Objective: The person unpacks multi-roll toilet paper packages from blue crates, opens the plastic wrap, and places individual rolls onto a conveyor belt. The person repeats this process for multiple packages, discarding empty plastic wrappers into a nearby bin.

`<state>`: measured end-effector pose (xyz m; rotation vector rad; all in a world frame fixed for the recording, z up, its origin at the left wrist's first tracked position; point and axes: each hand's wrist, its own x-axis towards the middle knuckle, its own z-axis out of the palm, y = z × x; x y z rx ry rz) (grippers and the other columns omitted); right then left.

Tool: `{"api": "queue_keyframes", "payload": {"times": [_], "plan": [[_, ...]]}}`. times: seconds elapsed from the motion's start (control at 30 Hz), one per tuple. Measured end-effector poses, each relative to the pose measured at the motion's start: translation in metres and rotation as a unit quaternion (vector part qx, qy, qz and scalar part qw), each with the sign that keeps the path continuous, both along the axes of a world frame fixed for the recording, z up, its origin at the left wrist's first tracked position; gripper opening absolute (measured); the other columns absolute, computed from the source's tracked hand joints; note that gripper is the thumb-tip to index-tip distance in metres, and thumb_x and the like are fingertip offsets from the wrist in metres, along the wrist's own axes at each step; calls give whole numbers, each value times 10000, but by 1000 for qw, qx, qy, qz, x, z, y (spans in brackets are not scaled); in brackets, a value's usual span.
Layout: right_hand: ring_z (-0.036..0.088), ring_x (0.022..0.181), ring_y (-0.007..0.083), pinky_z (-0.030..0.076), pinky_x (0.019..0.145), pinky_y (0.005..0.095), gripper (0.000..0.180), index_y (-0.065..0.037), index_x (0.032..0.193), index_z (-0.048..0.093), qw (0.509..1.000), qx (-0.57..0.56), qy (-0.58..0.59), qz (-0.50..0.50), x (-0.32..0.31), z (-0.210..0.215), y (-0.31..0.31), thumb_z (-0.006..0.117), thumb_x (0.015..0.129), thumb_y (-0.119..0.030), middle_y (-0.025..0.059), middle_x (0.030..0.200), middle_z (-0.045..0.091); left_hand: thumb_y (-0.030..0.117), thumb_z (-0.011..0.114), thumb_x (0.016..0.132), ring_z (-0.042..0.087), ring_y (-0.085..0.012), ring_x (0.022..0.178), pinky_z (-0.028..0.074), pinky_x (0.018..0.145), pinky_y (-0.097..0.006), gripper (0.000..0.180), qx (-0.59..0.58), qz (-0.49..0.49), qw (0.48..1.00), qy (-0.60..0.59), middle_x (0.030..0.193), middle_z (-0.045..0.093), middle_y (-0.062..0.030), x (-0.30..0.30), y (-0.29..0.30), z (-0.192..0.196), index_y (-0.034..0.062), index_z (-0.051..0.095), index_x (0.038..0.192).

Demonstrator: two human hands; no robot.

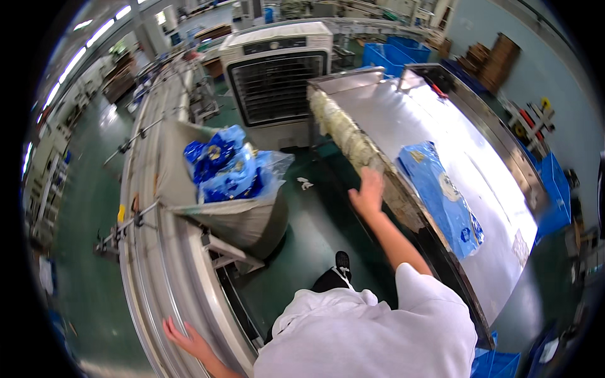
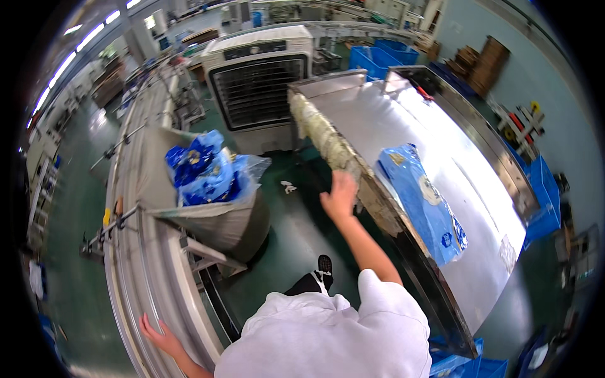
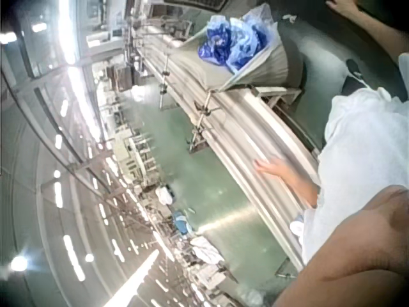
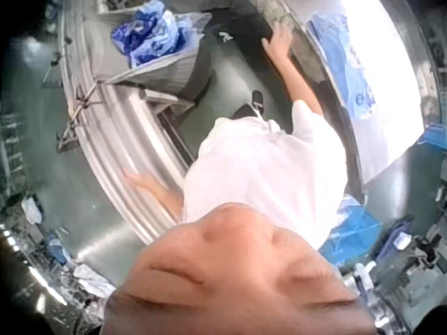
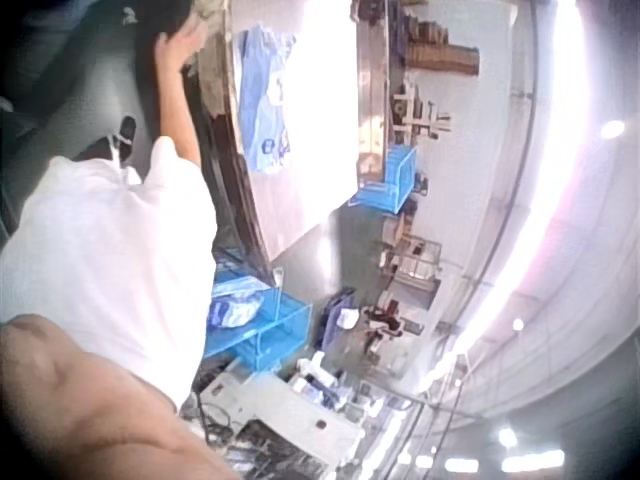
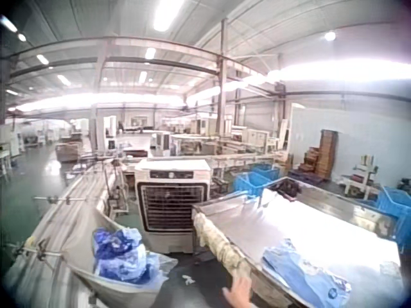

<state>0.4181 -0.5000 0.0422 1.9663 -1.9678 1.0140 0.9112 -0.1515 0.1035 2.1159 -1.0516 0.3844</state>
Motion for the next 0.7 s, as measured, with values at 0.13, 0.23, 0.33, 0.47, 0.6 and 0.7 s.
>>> {"api": "queue_keyframes", "payload": {"times": [0.13,0.23,0.33,0.47,0.6,0.7], "plan": [[158,1351,366,124,1060,571,1046,-155,1435,145,931,181,90,-303,-216,-46,-4,778,632,-373,184,1451,191,58,506,855,332,-317,1267,265,1049,-417,398,2,-113,993,12,1359,343,-150,-54,-106,22,36,466,1250],[54,1382,360,73,1070,585,1227,-223,1452,51,851,316,42,-418,-332,-66,20,822,529,-470,176,1491,94,67,511,854,331,-321,1265,263,1050,-413,384,35,-138,990,20,1358,343,-155,-112,-173,28,50,480,1236],[30,1386,368,70,1069,594,1367,-235,1452,-38,784,453,-16,-424,-401,-60,39,848,449,-514,173,1504,46,72,523,849,336,-324,1262,270,1044,-411,368,38,-202,978,36,1356,349,-154,-169,-228,17,45,495,1215],[150,1372,362,130,1072,558,1470,-202,1415,-198,713,576,-154,-370,-457,-129,53,859,440,-507,164,1483,192,76,566,811,377,-336,1226,291,1024,-414,373,85,-303,945,93,1328,379,-165,-273,-303,11,47,521,1181],[492,1163,350,384,969,413,980,-129,1422,214,870,381,-181,-257,-468,-238,40,760,638,-346,209,1247,519,71,602,762,424,-350,1170,337,987,-425,350,128,-427,894,35,1257,454,-160,-353,-355,14,68,563,1111],[586,913,380,447,828,444,301,-59,1007,603,901,334,-154,-230,-397,-184,-27,570,724,-155,209,912,628,91,643,707,483,-345,1087,394,931,-426,392,144,-506,850,33,1161,512,-145,-392,-377,7,67,571,1092]]}}
